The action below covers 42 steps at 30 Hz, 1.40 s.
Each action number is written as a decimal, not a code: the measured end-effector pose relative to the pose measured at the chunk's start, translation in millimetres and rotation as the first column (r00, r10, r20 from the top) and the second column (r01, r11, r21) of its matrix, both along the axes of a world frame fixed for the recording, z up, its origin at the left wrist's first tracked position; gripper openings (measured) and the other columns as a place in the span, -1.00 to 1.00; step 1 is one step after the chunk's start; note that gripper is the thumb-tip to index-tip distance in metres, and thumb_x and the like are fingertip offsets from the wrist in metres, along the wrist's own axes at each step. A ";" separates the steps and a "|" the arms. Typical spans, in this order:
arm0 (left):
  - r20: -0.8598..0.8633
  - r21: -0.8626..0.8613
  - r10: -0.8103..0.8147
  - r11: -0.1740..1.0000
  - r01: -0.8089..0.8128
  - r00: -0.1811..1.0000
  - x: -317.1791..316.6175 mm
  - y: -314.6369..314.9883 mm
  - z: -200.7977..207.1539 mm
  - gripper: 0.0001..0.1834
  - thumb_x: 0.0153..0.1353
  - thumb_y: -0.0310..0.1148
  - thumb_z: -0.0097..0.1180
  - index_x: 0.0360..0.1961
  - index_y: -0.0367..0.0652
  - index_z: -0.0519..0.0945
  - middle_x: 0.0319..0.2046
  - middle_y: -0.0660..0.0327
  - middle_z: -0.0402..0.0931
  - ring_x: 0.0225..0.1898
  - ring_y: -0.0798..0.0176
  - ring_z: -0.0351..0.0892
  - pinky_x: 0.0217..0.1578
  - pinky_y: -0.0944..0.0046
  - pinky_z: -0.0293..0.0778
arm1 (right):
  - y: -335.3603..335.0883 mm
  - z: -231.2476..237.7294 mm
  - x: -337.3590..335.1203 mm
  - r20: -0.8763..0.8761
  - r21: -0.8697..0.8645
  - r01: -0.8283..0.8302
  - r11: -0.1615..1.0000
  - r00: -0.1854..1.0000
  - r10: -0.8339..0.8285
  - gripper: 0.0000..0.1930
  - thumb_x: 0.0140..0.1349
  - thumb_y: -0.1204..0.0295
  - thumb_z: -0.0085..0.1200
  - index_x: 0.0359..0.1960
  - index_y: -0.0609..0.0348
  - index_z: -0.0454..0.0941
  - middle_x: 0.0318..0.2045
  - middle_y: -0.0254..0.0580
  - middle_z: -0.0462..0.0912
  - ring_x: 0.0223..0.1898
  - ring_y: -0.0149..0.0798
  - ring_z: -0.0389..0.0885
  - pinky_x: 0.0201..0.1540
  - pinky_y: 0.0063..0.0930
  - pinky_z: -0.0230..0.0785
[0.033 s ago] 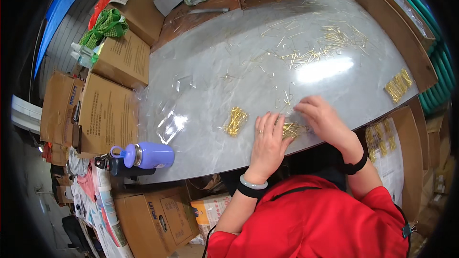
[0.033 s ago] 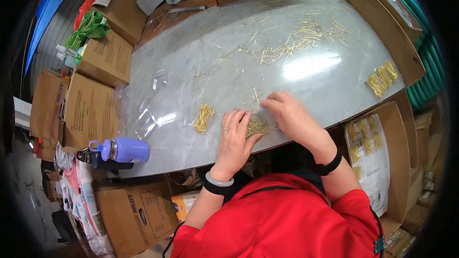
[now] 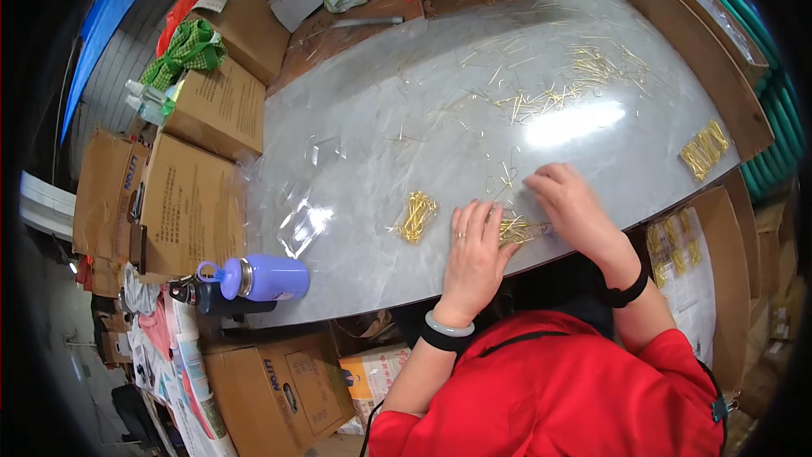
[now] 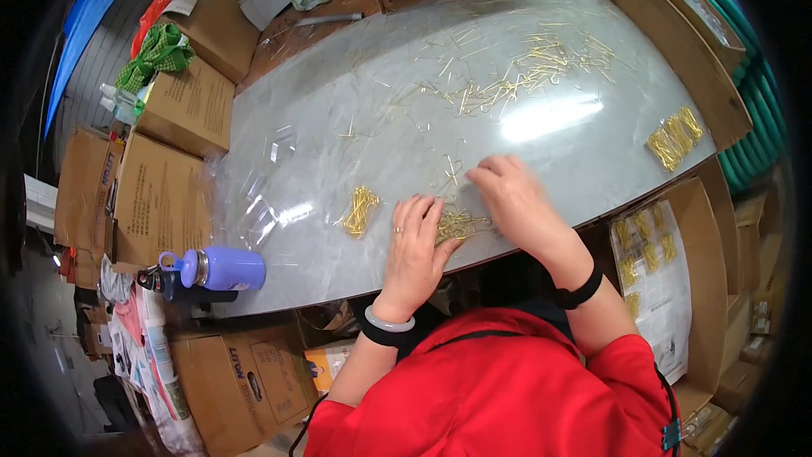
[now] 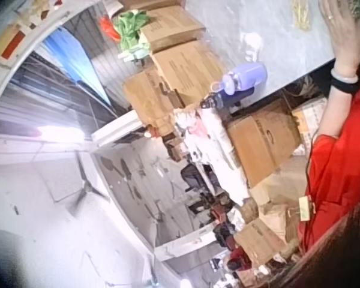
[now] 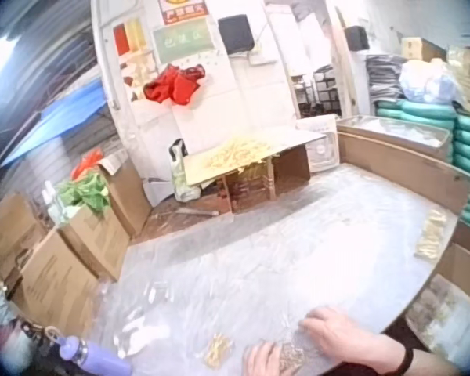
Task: Sorting and packaging small gold pins into plastic containers and then into a larger box.
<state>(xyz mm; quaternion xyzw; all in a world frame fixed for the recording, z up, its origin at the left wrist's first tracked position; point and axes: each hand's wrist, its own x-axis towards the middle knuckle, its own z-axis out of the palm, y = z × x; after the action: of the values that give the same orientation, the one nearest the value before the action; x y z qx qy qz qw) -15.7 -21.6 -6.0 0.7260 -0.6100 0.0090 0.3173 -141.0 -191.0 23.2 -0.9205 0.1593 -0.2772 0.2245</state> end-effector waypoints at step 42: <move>-0.194 -0.116 0.028 0.992 -0.051 0.981 8.2 9.3 4.0 -0.14 0.18 -0.37 0.32 0.42 -0.33 0.15 0.30 -0.18 0.21 0.32 -0.30 0.24 0.27 -0.03 0.33 | 1.3 -18.3 3.8 -0.175 -0.020 -0.445 0.895 0.883 0.435 -0.30 0.08 0.18 0.32 0.23 0.24 0.40 0.26 0.00 0.42 0.36 0.09 0.30 0.42 -0.01 0.15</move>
<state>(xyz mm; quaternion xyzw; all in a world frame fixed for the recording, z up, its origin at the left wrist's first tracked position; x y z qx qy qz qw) -7.5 -12.3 -2.0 0.7151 -0.5604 -0.0179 0.4174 -137.1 -189.7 4.9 -0.9587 -0.0437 -0.1462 0.2398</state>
